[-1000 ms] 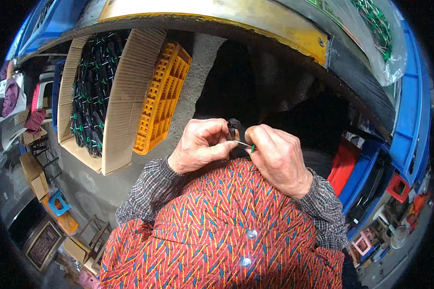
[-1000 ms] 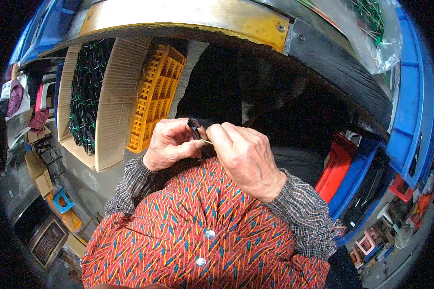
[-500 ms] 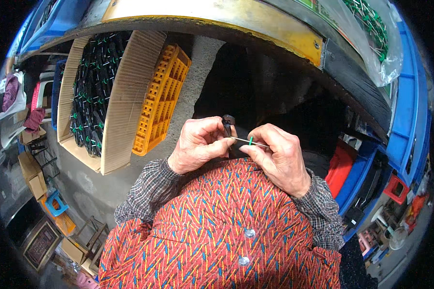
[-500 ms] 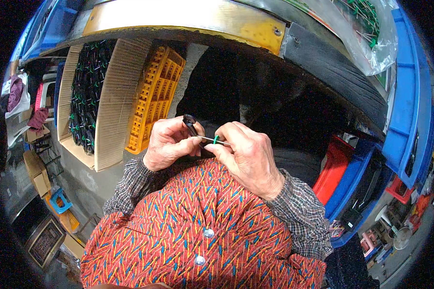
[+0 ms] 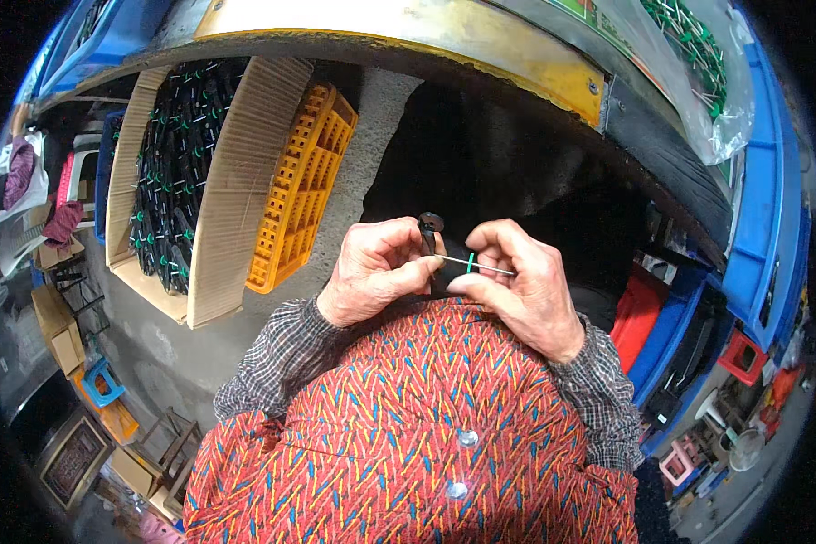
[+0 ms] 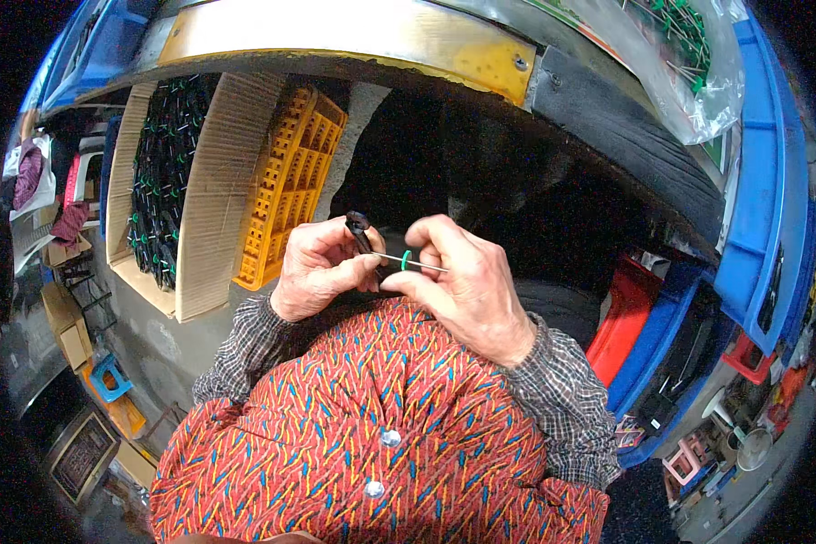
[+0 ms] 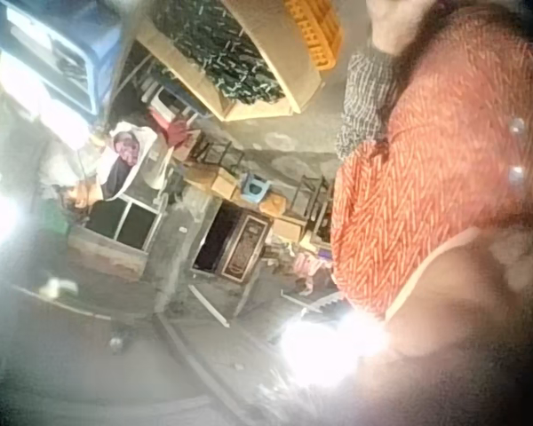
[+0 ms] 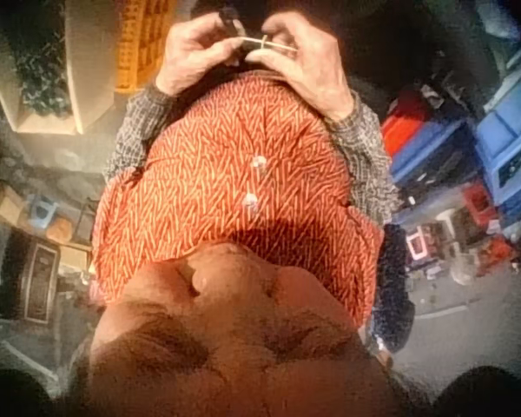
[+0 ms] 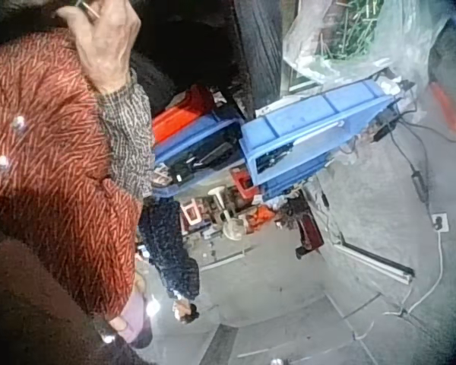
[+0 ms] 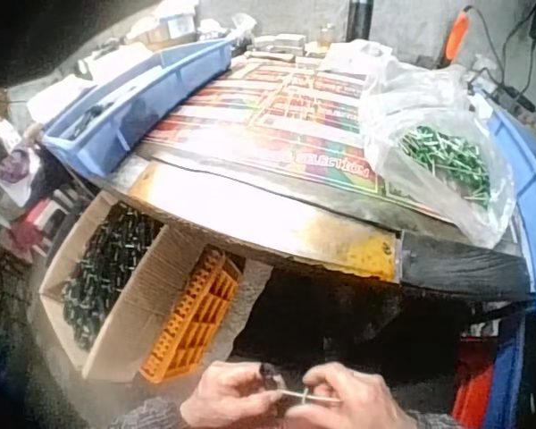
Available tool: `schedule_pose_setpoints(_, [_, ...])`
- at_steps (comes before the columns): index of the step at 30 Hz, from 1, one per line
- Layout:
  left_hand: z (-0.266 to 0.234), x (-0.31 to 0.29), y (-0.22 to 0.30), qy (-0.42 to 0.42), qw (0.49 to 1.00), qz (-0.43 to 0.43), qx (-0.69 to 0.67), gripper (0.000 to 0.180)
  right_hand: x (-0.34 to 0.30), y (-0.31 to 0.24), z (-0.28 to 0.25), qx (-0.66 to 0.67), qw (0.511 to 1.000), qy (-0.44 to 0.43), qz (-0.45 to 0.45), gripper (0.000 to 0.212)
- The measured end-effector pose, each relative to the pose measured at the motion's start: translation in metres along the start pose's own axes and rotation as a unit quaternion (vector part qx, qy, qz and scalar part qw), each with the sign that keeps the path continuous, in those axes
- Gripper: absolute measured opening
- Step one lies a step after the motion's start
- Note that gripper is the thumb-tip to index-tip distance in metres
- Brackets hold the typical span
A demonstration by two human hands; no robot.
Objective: The person assembles components by inserting small pins into black plastic parts by hand, then places the assembled pieces into a cardboard box.
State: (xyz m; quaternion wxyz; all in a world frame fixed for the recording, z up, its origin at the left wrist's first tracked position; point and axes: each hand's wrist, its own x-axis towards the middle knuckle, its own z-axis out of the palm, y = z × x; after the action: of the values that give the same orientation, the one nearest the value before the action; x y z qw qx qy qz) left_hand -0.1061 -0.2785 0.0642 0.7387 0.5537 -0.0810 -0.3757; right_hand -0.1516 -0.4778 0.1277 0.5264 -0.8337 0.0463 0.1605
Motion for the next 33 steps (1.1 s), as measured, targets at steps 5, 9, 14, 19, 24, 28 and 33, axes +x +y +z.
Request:
schedule_pose_setpoints(5, [0.002,0.0,0.003,-0.002,1.0,0.008,0.01,0.008,-0.001,0.004,0.001,-0.037,0.998,0.007,-0.049,0.021])
schedule_pose_setpoints(9, [0.001,0.002,0.003,0.01,0.999,0.007,0.052,0.007,0.002,0.0,0.006,-0.023,0.997,0.042,-0.055,0.019])
schedule_pose_setpoints(14, [0.003,0.003,0.002,0.012,0.998,0.023,0.049,0.007,0.004,0.003,0.009,0.012,0.999,0.033,-0.024,0.022])
schedule_pose_setpoints(19, [0.004,0.003,0.002,0.017,0.999,0.024,0.033,0.007,0.001,0.0,-0.001,0.015,1.0,0.016,-0.021,0.023])
schedule_pose_setpoints(24, [0.003,0.003,0.003,0.016,0.997,0.027,0.068,0.007,0.0,0.004,0.002,0.004,0.999,0.035,-0.04,0.018])
schedule_pose_setpoints(28, [0.004,0.005,0.001,0.017,0.997,0.038,0.072,0.007,0.001,0.006,0.006,0.037,0.998,0.043,-0.032,0.018])
schedule_pose_setpoints(33, [0.006,0.005,0.002,0.014,0.995,0.039,0.096,0.007,0.004,0.007,0.008,0.001,0.998,0.039,-0.039,0.029])
